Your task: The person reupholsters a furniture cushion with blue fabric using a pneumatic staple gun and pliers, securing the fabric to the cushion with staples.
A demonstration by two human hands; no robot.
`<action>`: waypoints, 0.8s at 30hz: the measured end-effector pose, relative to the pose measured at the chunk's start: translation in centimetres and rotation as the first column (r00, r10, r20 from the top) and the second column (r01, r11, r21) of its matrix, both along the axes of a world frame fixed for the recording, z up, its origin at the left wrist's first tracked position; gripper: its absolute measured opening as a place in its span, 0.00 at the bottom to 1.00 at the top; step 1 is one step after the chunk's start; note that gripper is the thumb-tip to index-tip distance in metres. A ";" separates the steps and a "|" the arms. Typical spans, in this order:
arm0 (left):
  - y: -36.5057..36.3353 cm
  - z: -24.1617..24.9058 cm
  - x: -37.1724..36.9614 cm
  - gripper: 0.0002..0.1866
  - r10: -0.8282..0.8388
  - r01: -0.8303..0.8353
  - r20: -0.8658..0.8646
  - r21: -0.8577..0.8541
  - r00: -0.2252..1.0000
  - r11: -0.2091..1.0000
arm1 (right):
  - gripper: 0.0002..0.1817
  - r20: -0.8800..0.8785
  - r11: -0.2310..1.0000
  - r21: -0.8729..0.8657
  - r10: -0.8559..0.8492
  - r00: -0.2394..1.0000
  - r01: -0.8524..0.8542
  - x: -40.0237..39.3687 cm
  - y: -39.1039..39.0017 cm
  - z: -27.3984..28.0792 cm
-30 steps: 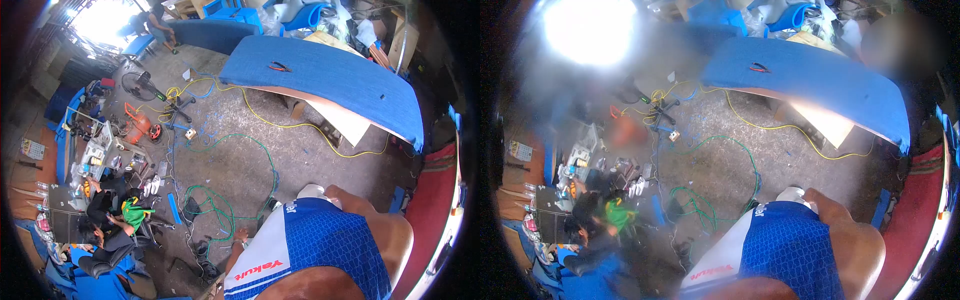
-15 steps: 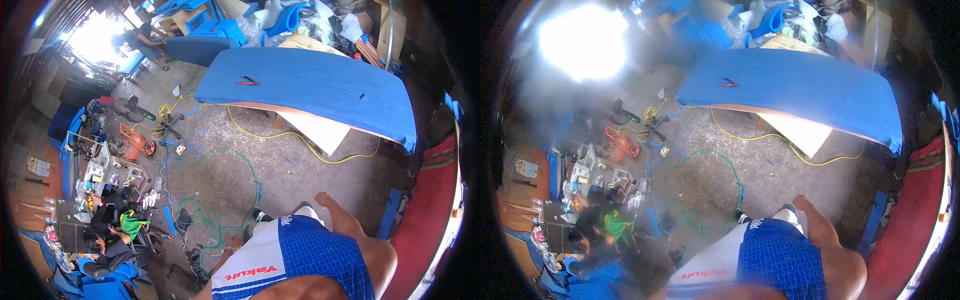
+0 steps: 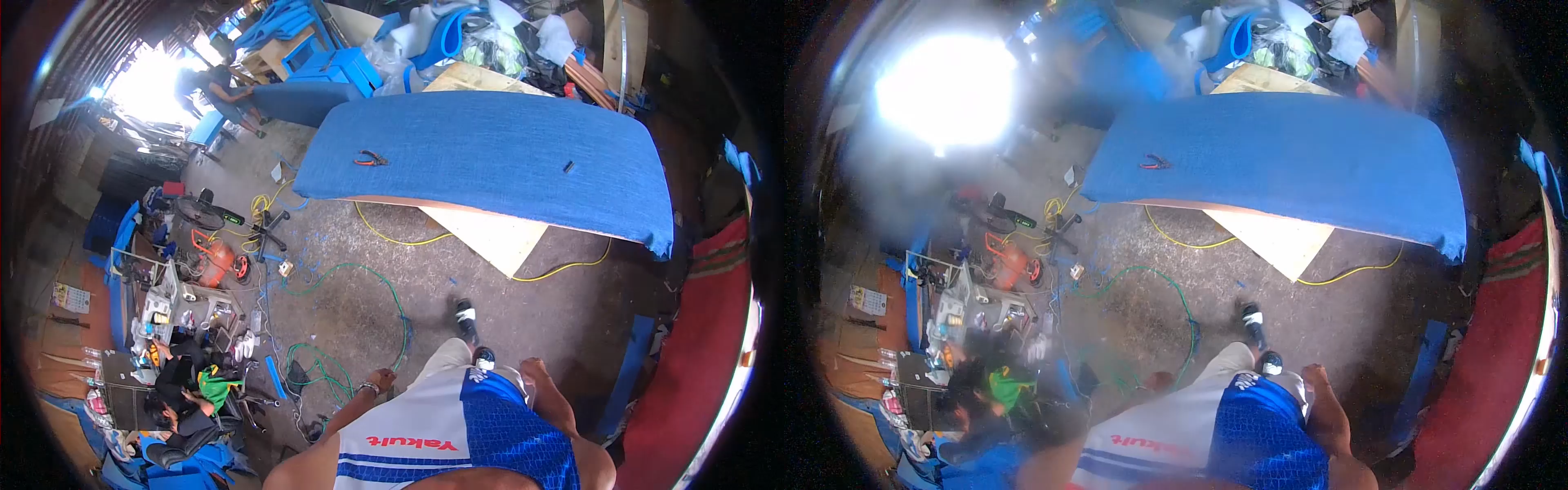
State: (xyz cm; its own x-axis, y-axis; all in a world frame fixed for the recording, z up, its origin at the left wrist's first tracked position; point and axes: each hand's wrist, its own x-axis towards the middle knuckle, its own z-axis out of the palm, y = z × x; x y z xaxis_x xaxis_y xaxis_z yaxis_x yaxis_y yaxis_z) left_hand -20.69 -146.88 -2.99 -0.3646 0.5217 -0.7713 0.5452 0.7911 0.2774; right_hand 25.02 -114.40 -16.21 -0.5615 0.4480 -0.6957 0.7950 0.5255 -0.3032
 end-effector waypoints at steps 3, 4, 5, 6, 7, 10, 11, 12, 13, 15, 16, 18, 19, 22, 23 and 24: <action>5.4 1.6 -2.0 0.21 -0.510 0.497 -0.016 -0.201 0.860 0.844 | 0.09 -0.090 0.929 0.178 0.343 0.935 -0.324 -0.7 2.5 1.8; 6.9 1.5 -2.1 0.20 -0.675 0.655 0.000 -0.240 0.738 0.716 | 0.09 -0.085 0.934 0.185 0.324 0.942 -0.305 -0.6 3.1 2.1; 7.2 -2.1 -3.2 0.17 -0.683 0.661 -0.076 -0.194 0.726 0.724 | 0.10 -0.077 0.938 0.196 0.304 0.949 -0.285 -0.4 3.8 2.7; 9.0 -4.5 -4.0 0.17 -0.443 0.424 -0.063 -0.196 0.894 0.884 | 0.10 0.014 0.945 0.160 0.287 0.958 -0.285 0.1 4.4 3.4; 10.9 -6.4 -4.7 0.17 -0.160 0.145 -0.073 -0.168 0.984 0.975 | 0.09 0.105 0.951 0.132 0.267 0.958 -0.280 0.3 5.3 5.3; 22.9 -2.8 -5.7 0.19 -0.604 0.590 -0.088 -0.146 0.792 0.794 | 0.07 0.174 0.997 -0.072 0.050 0.984 -0.038 2.5 9.0 12.7; 26.2 -3.2 -5.6 0.20 -0.338 0.338 -0.093 -0.018 0.937 0.941 | 0.07 0.150 0.950 -0.163 -0.243 0.958 0.266 2.3 10.2 14.4; 29.7 -3.2 -5.4 0.21 -0.053 0.060 -0.053 0.148 0.997 0.987 | 0.07 0.128 0.808 -0.235 -0.525 0.841 0.540 2.2 11.3 16.0; 33.3 -3.0 -5.6 0.21 -0.184 0.198 -0.087 0.195 0.979 0.961 | 0.07 0.131 0.425 -0.319 -0.866 0.484 0.847 2.7 11.8 16.9; 40.2 -0.4 -6.3 0.20 -0.382 0.400 -0.119 0.276 0.916 0.874 | 0.09 0.108 -0.059 -0.409 -0.994 -0.016 0.911 3.1 12.3 17.9; 42.9 0.6 -6.2 0.19 -0.360 0.373 -0.100 0.306 0.928 0.876 | 0.11 0.044 -0.052 -0.431 -0.998 -0.036 0.901 3.3 12.5 18.2; 47.9 2.3 -6.0 0.18 -0.219 0.221 -0.046 0.349 0.975 0.911 | 0.17 0.234 -0.237 -0.820 -0.970 -0.073 0.521 9.8 13.6 9.9; 49.5 2.5 -6.0 0.17 -0.172 0.166 -0.021 0.389 0.985 0.906 | 0.16 0.132 -0.092 -0.762 -0.991 0.014 0.641 9.9 13.9 8.6; 52.1 3.5 -5.8 0.17 -0.040 0.020 0.029 0.504 0.999 0.863 | 0.15 0.069 0.169 -0.530 -0.968 0.241 0.831 6.7 15.5 10.4; 52.0 3.2 -5.7 0.17 -0.055 0.044 0.010 0.450 0.998 0.892 | 0.14 0.078 0.221 -0.516 -0.950 0.302 0.828 6.4 16.1 10.3; 51.6 2.9 -5.7 0.17 -0.070 0.068 -0.009 0.393 0.998 0.917 | 0.14 0.087 0.267 -0.509 -0.930 0.357 0.818 6.3 17.0 10.2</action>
State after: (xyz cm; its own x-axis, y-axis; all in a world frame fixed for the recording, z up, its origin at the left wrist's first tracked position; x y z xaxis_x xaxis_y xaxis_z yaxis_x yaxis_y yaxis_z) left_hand -26.36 -95.23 -0.08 -0.3135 0.8069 -0.5006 0.5921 0.5783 0.5613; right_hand 31.28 -97.35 -6.05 -0.1473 0.4653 -0.8728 0.5775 -0.6759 -0.4578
